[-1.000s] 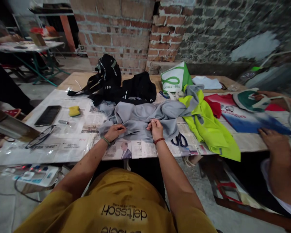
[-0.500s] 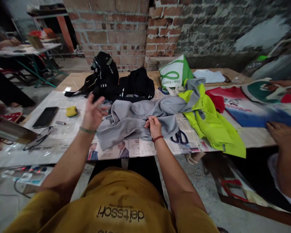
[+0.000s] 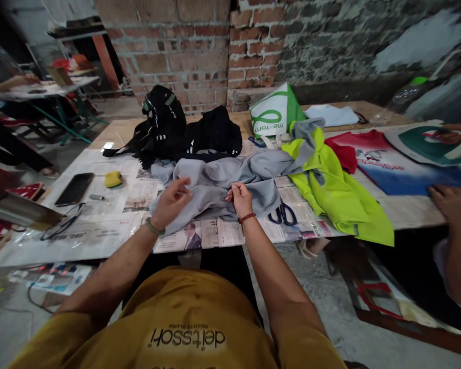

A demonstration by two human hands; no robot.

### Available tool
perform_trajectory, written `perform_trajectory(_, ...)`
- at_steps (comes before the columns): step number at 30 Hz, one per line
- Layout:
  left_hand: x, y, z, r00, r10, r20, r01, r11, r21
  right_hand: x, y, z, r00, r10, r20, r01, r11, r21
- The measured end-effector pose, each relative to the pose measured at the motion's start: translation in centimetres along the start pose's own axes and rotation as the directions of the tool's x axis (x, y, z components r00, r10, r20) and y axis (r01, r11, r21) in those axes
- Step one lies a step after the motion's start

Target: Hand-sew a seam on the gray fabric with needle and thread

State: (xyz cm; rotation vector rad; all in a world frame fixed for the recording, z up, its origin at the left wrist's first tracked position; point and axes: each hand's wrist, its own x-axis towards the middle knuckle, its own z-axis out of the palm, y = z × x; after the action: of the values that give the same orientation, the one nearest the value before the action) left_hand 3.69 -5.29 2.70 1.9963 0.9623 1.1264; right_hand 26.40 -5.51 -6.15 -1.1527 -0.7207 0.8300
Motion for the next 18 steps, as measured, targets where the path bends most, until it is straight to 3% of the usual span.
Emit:
perform_trajectory(4, -3.8, -1.4, 1.6, 0.971, 0.074, 0.226, -0.145, 0.937, 0.317, -0.1, -0.1, 0.0, 1.000, -0.007, -0.004, 0.007, 1.000, -0.012)
perform_trajectory(8, -3.7, -2.8, 1.3, 0.934, 0.030, 0.357, -0.215, 0.843, 0.493, -0.2, -0.1, -0.1, 1.000, -0.016, -0.017, 0.016, 1.000, -0.020)
perform_trajectory(13, -2.7, -4.9, 0.8, 0.898, 0.054, 0.436, -0.277, 0.839, 0.467, -0.3, -0.3, 0.0, 0.999, -0.017, -0.030, 0.017, 1.000, 0.000)
perform_trajectory(18, -3.2, -6.9, 1.3, 0.919, 0.140, 0.370, -0.293, 0.869, 0.398, -0.4, -2.4, -0.1, 0.999, 0.027, 0.019, -0.029, 0.995, 0.091)
